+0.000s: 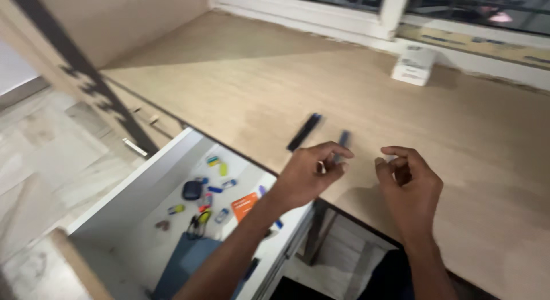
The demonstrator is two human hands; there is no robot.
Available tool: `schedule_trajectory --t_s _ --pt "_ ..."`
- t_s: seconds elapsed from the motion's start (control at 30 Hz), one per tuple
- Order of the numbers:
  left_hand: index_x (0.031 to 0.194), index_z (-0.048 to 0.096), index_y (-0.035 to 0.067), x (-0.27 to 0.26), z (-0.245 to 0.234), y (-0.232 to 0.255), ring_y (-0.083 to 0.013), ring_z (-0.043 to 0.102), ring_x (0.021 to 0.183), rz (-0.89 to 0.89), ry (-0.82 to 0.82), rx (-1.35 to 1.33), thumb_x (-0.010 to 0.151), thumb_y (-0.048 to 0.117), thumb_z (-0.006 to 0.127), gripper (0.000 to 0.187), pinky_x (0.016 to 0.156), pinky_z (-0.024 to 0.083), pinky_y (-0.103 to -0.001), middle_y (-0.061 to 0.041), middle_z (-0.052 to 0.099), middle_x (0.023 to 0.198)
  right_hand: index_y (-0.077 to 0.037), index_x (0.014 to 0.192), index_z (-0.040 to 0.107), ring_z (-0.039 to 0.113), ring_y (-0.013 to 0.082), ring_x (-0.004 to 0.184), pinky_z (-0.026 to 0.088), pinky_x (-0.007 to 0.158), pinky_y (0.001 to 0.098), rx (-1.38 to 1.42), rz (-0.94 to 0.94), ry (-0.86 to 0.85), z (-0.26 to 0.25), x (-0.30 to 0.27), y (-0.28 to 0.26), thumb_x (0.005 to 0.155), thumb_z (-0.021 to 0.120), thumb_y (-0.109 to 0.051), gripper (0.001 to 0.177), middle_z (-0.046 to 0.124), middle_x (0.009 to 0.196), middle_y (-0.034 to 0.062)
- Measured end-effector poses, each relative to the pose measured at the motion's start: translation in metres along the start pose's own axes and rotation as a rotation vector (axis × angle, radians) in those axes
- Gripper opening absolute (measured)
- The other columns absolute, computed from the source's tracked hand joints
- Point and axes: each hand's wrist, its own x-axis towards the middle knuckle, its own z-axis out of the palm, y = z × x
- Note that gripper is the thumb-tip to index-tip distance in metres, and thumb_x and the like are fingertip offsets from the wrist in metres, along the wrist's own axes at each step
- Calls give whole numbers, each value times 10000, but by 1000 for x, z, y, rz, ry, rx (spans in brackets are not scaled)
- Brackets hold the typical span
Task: The person places a black computer mouse into a white box and closes it. They then open a light blue plastic container, place a pen inside, and close it. They open a drawer, remove several pens and a stapler, and place them on the desk. Finally, they open a blue pencil case and remove a stapler.
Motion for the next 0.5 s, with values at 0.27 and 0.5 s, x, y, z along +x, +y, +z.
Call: schedule_trajectory --t_s 0.27,0.5 --pt "1091 710 102 -96 -124 -72 -203 750 758 -295 41 451 921 256 708 229 717 591 -370 -74 776 878 -42 1029 770 499 19 577 407 498 223 252 32 -647 108 -49 -64 864 748 -103 177 661 689 -32" --pt "1007 787 141 -190 -169 -159 -331 736 961 -780 -160 793 858 378 749 282 836 594 -483 -135 773 1020 -59 1046 768 561 66 559 471 520 247 194 -6 -1045 200 -89 -80 876 773 -184 211 676 656 13"
